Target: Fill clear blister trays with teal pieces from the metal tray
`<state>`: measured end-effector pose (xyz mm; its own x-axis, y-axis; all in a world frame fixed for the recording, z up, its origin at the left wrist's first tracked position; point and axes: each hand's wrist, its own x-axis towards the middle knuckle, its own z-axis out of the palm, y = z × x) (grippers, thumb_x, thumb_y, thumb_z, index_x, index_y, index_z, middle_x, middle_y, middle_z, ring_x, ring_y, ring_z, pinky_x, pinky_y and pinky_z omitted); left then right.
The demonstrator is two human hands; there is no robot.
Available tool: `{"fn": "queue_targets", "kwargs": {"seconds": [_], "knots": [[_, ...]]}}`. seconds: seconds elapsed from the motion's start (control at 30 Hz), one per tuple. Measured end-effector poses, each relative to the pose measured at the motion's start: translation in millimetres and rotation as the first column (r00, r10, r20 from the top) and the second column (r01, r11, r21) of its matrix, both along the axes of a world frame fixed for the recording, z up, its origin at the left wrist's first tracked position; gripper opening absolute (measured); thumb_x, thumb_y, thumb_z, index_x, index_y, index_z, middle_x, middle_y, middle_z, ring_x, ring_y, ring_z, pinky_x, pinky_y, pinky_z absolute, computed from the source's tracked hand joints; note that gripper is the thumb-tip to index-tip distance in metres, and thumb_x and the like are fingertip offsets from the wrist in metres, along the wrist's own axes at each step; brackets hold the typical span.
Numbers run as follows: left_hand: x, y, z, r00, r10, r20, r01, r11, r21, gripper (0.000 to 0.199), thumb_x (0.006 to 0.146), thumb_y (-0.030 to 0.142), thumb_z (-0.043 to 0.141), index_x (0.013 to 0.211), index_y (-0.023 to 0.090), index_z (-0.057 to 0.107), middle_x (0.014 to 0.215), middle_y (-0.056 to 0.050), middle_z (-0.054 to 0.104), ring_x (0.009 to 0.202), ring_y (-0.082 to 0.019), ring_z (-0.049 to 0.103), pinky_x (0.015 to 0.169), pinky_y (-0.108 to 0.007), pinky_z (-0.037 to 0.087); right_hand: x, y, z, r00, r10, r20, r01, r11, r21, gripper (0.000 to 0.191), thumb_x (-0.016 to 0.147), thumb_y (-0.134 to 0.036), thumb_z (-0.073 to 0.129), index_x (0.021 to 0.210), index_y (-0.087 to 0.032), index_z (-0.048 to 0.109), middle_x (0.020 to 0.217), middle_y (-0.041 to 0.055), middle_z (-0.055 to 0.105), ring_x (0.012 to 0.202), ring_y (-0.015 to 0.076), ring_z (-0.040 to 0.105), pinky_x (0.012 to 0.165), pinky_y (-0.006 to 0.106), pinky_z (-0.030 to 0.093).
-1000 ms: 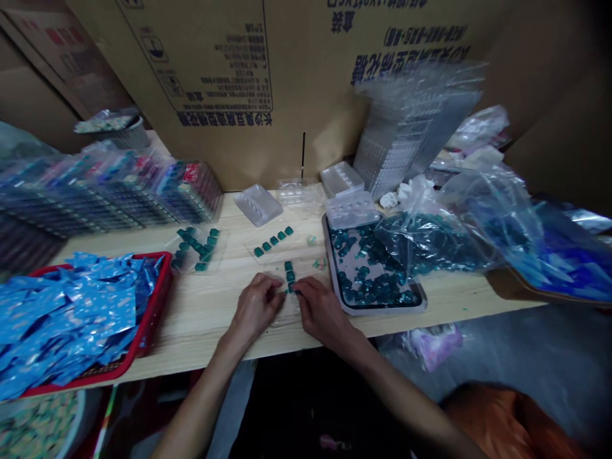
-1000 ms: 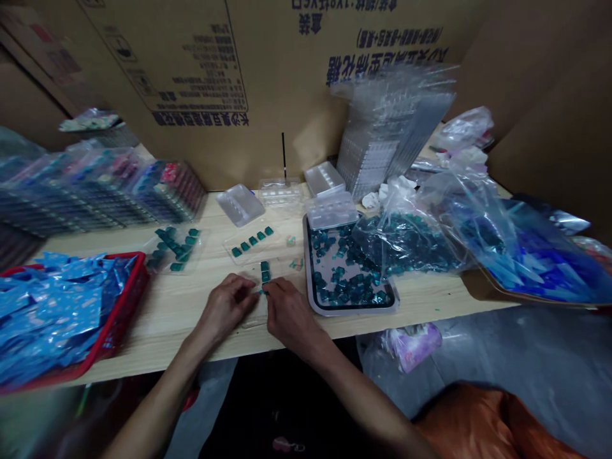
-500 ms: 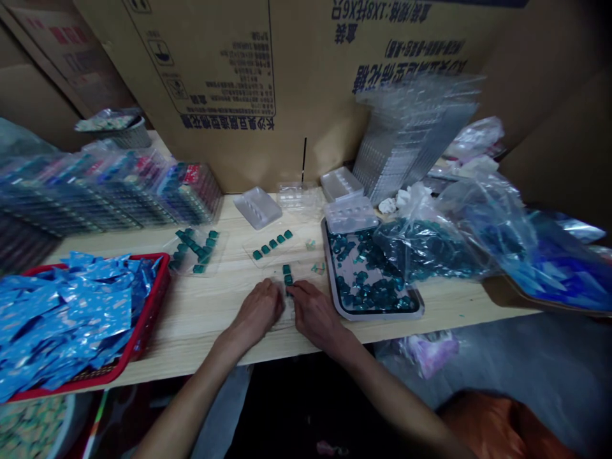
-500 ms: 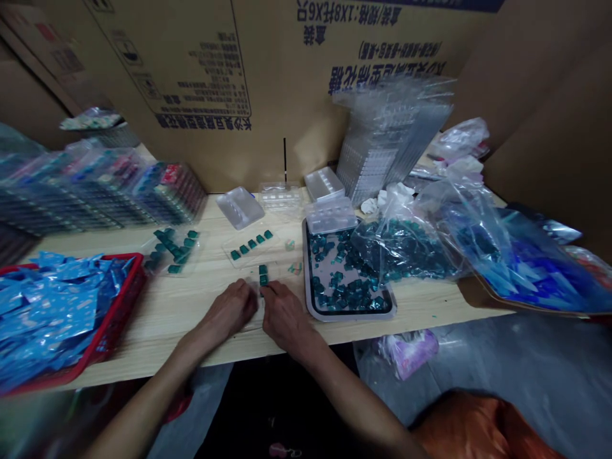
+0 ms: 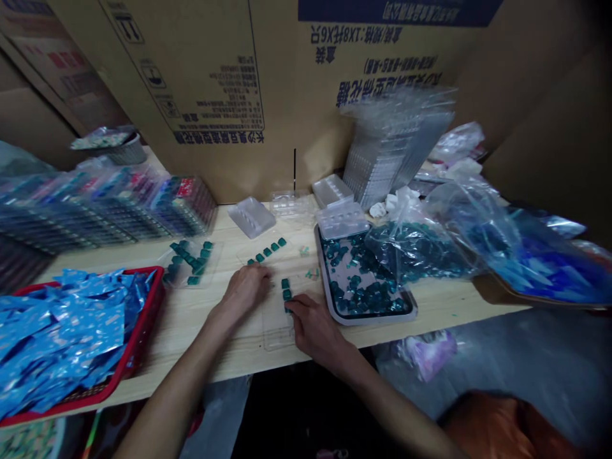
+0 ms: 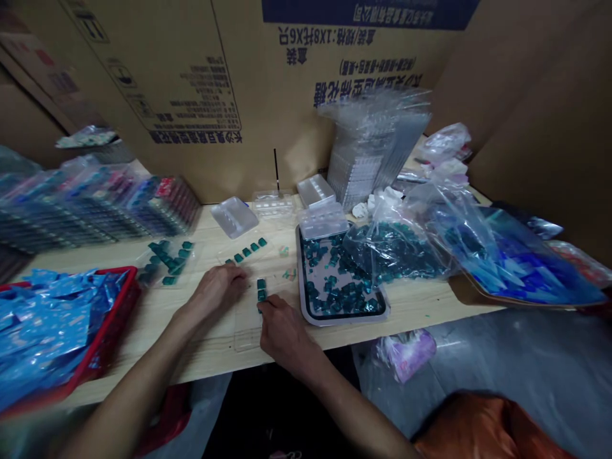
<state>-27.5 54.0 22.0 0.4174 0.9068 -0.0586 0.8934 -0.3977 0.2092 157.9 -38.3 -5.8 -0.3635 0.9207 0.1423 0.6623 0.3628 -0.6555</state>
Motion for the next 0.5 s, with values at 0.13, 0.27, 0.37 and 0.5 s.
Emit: {"fn": "queue_targets", "kwargs": {"seconds": [0.13,0.27,0.37,0.5], "knots": [[9,-6,-2.3,0.997,-0.017,-0.069,0.012,0.998,-0.064,0.026,0.088,0.018,0.045,0.087,0.017,0.071,0.093,-0.011,0.070,0.086,-0.024,0.067,0.074,-0.030,0.047,1,-3,1.3,1.000,-0.001,-0.006,0.001,1.000,0.013,0.038,0.081,0.000,0.047,0.111,-0.013,0.066,0.109,0.0113,0.065,0.102,0.0199,0.062,0.093,0.031,0.050],[15,-17,-12.3,0.996,0.024,-0.089,-0.028,0.999,-0.046,0.028,0.090,0.013,0.040,0.096,0.013,0.068,0.096,-0.015,0.069,0.088,-0.025,0.067,0.076,-0.033,0.048,1,-1,0.6,1.000,0.003,-0.017,-0.002,0.999,0.047,0.038,0.080,0.000,0.049,0.109,-0.014,0.067,0.105,0.0106,0.066,0.097,0.0199,0.063,0.088,0.031,0.052],[10,-15,-14.2,0.991,0.080,-0.111,-0.083,0.996,-0.030,0.024,0.085,0.008,0.043,0.095,0.011,0.065,0.093,-0.017,0.068,0.085,-0.026,0.067,0.075,-0.034,0.049,1,-1,-0.3,1.000,-0.011,-0.028,0.013,0.998,0.063,0.034,0.079,0.000,0.049,0.103,-0.016,0.068,0.101,0.0086,0.066,0.094,0.0193,0.063,0.086,0.030,0.053],[18,10,4.8,0.991,0.085,0.104,-0.093,0.993,0.071,0.018,0.086,0.016,0.047,0.085,0.016,0.065,0.090,-0.012,0.069,0.084,-0.023,0.066,0.079,-0.033,0.049,2,0,0.2,0.989,-0.068,-0.129,0.080,0.992,0.096,0.034,0.082,-0.003,0.051,0.108,-0.018,0.068,0.105,0.0091,0.063,0.099,0.0194,0.062,0.089,0.031,0.052]]}}
